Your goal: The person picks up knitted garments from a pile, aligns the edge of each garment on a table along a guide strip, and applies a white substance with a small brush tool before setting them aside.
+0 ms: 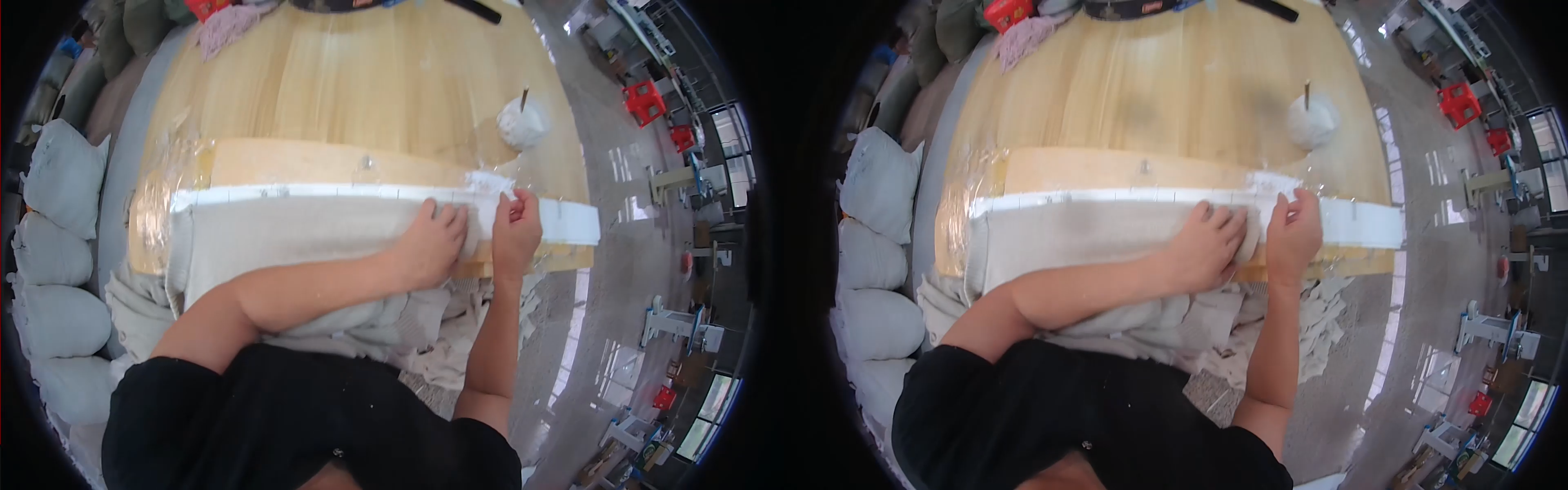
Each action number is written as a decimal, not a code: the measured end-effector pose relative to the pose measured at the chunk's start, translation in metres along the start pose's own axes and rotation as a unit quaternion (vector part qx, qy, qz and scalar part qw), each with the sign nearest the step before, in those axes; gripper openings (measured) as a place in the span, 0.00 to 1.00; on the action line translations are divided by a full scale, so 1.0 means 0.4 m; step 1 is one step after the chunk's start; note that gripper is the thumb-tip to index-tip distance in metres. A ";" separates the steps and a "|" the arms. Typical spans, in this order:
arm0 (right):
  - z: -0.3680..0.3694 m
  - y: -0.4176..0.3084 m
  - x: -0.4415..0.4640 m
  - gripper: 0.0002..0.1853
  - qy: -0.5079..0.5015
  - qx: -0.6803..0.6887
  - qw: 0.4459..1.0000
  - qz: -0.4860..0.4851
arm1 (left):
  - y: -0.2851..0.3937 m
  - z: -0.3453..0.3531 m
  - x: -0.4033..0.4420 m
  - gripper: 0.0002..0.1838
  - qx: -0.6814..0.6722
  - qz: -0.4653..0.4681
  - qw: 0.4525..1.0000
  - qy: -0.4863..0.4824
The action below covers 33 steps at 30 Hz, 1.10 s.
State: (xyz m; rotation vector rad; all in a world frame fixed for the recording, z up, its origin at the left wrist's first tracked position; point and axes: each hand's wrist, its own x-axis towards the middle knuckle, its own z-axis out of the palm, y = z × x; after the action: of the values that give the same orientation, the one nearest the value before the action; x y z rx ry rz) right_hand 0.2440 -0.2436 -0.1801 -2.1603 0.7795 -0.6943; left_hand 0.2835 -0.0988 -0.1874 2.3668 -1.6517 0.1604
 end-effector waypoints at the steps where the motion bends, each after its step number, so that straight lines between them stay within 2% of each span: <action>1: -0.005 0.000 0.059 0.16 0.049 -0.041 0.994 -0.090 | 0.010 -0.004 0.003 0.30 0.019 0.006 0.999 -0.036; 2: 0.000 -0.023 0.117 0.16 0.064 -0.035 0.992 -0.100 | 0.020 -0.005 0.004 0.32 0.039 0.011 0.996 -0.073; 4: 0.016 -0.080 0.229 0.16 0.139 -0.154 0.937 -0.281 | 0.031 0.009 0.000 0.33 0.070 0.015 0.996 -0.054; 5: 0.031 -0.088 0.271 0.16 0.152 -0.151 0.934 -0.287 | 0.037 0.014 -0.001 0.35 0.088 0.011 0.995 -0.044; 7: 0.076 -0.076 0.346 0.15 0.120 -0.291 0.912 -0.265 | 0.039 0.016 -0.001 0.36 0.088 0.006 0.995 -0.044; 8: 0.081 -0.068 0.371 0.15 0.131 -0.287 0.910 -0.269 | 0.037 0.019 -0.005 0.36 0.076 -0.005 0.995 -0.058; 10: 0.069 -0.036 0.419 0.13 0.005 -0.279 0.941 -0.190 | 0.029 0.037 -0.013 0.38 0.066 -0.004 0.997 -0.044; 11: 0.059 -0.020 0.437 0.13 0.006 -0.278 0.941 -0.193 | 0.028 0.045 -0.019 0.37 0.040 -0.006 0.999 -0.024; 13: 0.030 0.010 0.445 0.12 0.042 -0.166 0.973 -0.156 | 0.036 0.054 -0.029 0.37 0.002 -0.013 1.000 -0.008; 14: 0.018 0.018 0.442 0.12 0.036 -0.171 0.972 -0.154 | 0.036 0.056 -0.028 0.37 -0.003 -0.012 1.000 -0.005; 16: -0.014 0.016 0.435 0.14 -0.068 0.065 0.994 -0.056 | 0.033 0.056 -0.026 0.36 -0.012 -0.012 1.000 -0.009; 19: -0.036 0.004 0.416 0.14 -0.113 0.066 0.991 0.021 | 0.035 0.055 -0.029 0.35 -0.006 -0.011 1.000 -0.018; 21: -0.045 -0.015 0.388 0.13 -0.058 0.240 0.968 0.043 | 0.037 0.055 -0.029 0.35 0.005 -0.018 1.000 -0.008; 23: -0.061 -0.040 0.354 0.12 0.014 0.327 0.945 0.017 | 0.042 0.056 -0.031 0.35 -0.011 -0.034 0.999 -0.012; 24: -0.067 -0.047 0.331 0.12 0.005 0.322 0.946 0.025 | 0.042 0.057 -0.030 0.35 -0.010 -0.038 0.999 0.004; 26: -0.081 -0.066 0.265 0.11 0.117 0.388 0.914 -0.031 | 0.043 0.062 -0.033 0.34 -0.017 -0.044 0.999 0.005; 30: -0.088 -0.086 0.102 0.09 0.112 0.390 0.914 -0.028 | 0.040 0.067 -0.036 0.34 -0.025 -0.041 0.999 0.013; 33: -0.070 -0.081 -0.012 0.07 0.082 0.346 0.935 -0.014 | 0.042 0.059 -0.036 0.34 -0.013 -0.050 0.999 0.010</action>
State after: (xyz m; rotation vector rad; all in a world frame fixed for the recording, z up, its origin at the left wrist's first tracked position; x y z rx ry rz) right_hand 0.2319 -0.2347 -0.1397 -1.4857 0.4818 -0.9991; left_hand 0.2614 -0.0977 -0.2111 2.4141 -1.5140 0.1431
